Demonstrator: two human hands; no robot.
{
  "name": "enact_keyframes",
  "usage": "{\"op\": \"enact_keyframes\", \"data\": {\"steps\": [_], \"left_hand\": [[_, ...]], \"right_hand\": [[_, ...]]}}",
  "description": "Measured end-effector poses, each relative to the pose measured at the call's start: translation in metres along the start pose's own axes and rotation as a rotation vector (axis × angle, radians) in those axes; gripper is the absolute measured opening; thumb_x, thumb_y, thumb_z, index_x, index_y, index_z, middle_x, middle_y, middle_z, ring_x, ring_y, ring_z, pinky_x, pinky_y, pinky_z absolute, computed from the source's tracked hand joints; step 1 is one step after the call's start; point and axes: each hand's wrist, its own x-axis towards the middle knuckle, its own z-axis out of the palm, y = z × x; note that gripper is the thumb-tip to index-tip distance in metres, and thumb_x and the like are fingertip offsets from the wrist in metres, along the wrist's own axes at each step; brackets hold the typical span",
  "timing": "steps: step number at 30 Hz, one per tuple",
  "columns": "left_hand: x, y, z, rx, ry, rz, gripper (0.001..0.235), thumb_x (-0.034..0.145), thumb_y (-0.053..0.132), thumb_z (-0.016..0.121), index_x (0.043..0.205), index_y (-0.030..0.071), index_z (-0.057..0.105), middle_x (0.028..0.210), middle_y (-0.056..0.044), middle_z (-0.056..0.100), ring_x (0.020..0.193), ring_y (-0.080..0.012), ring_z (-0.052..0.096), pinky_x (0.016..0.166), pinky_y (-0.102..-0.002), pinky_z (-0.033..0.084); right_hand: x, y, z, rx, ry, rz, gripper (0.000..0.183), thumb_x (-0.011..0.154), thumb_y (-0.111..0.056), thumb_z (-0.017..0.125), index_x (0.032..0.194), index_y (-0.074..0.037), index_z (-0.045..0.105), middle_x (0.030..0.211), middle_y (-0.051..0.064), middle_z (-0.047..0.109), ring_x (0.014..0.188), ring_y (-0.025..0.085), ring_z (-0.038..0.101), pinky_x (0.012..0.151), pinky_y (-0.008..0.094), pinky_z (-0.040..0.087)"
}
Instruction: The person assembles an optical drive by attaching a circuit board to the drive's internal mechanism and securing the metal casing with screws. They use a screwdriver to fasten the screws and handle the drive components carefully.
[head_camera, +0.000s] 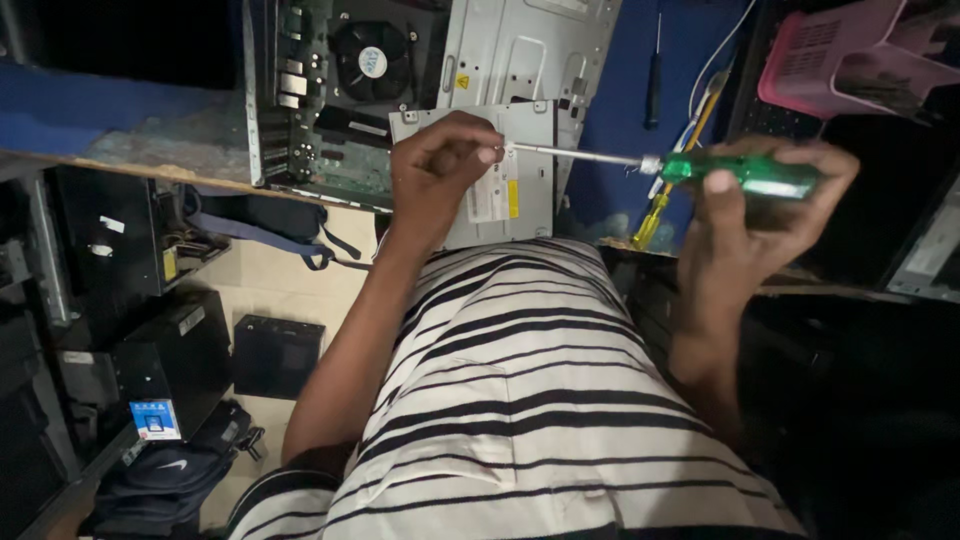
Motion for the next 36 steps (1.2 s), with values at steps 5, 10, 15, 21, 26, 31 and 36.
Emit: {"op": "enact_keyframes", "data": {"steps": [5, 10, 15, 21, 26, 31, 36], "left_hand": [[-0.002, -0.005, 0.002, -0.067, 0.063, -0.095, 0.009, 0.101, 0.0, 0.069, 0.109, -0.002, 0.067, 0.102, -0.008, 0.069, 0.092, -0.0149, 0.07, 0.086, -0.028, 0.055], [-0.003, -0.009, 0.003, -0.151, 0.058, -0.098, 0.006, 0.104, 0.002, 0.064, 0.108, -0.002, 0.065, 0.1, -0.007, 0.067, 0.092, -0.0149, 0.068, 0.088, -0.031, 0.056], [-0.004, -0.006, 0.005, -0.161, 0.05, -0.101, 0.005, 0.103, 0.001, 0.064, 0.108, -0.002, 0.065, 0.096, -0.007, 0.068, 0.09, -0.0148, 0.068, 0.088, -0.031, 0.057], [-0.007, 0.004, 0.011, -0.007, 0.083, -0.064, 0.007, 0.102, 0.002, 0.067, 0.108, -0.002, 0.065, 0.097, -0.006, 0.068, 0.09, -0.0122, 0.068, 0.087, -0.027, 0.055], [-0.012, 0.014, 0.019, 0.137, 0.128, 0.021, 0.007, 0.101, 0.002, 0.07, 0.107, 0.001, 0.066, 0.096, -0.003, 0.069, 0.084, -0.0074, 0.063, 0.076, -0.021, 0.049], [-0.021, 0.021, 0.023, 0.18, 0.038, 0.206, 0.013, 0.102, -0.003, 0.073, 0.112, 0.002, 0.066, 0.101, -0.001, 0.067, 0.083, -0.0035, 0.056, 0.071, -0.018, 0.043], [-0.03, 0.023, 0.029, 0.167, 0.005, 0.038, 0.015, 0.094, -0.005, 0.075, 0.107, 0.0, 0.068, 0.101, -0.003, 0.07, 0.076, -0.0018, 0.057, 0.061, -0.017, 0.039]], "right_hand": [[-0.009, -0.007, 0.006, -0.057, -0.037, -0.057, 0.041, 0.106, -0.003, 0.081, 0.121, -0.012, 0.044, 0.098, 0.009, 0.06, 0.092, 0.018, 0.064, 0.084, 0.031, 0.057], [-0.011, -0.004, 0.003, -0.041, -0.046, -0.035, 0.042, 0.105, -0.003, 0.081, 0.121, -0.012, 0.043, 0.099, 0.01, 0.062, 0.093, 0.017, 0.064, 0.083, 0.031, 0.058], [-0.009, 0.002, 0.001, -0.047, -0.063, -0.072, 0.043, 0.103, -0.003, 0.081, 0.12, -0.012, 0.043, 0.1, 0.012, 0.065, 0.092, 0.018, 0.066, 0.083, 0.031, 0.058], [-0.011, -0.009, -0.003, -0.246, -0.106, -0.15, 0.041, 0.109, -0.002, 0.08, 0.124, -0.011, 0.042, 0.1, 0.016, 0.066, 0.09, 0.019, 0.068, 0.08, 0.027, 0.057], [-0.016, -0.009, 0.0, -0.128, -0.016, -0.012, 0.033, 0.108, -0.005, 0.074, 0.124, -0.007, 0.046, 0.094, 0.016, 0.066, 0.079, 0.024, 0.074, 0.071, 0.035, 0.063], [-0.017, 0.005, 0.001, 0.168, 0.037, 0.279, 0.025, 0.112, -0.002, 0.066, 0.125, -0.004, 0.045, 0.095, 0.015, 0.064, 0.079, 0.03, 0.075, 0.069, 0.038, 0.066], [-0.03, 0.002, -0.017, 0.269, 0.088, 0.375, 0.026, 0.11, 0.0, 0.063, 0.126, -0.005, 0.044, 0.099, 0.015, 0.066, 0.079, 0.028, 0.074, 0.07, 0.035, 0.065]]}}
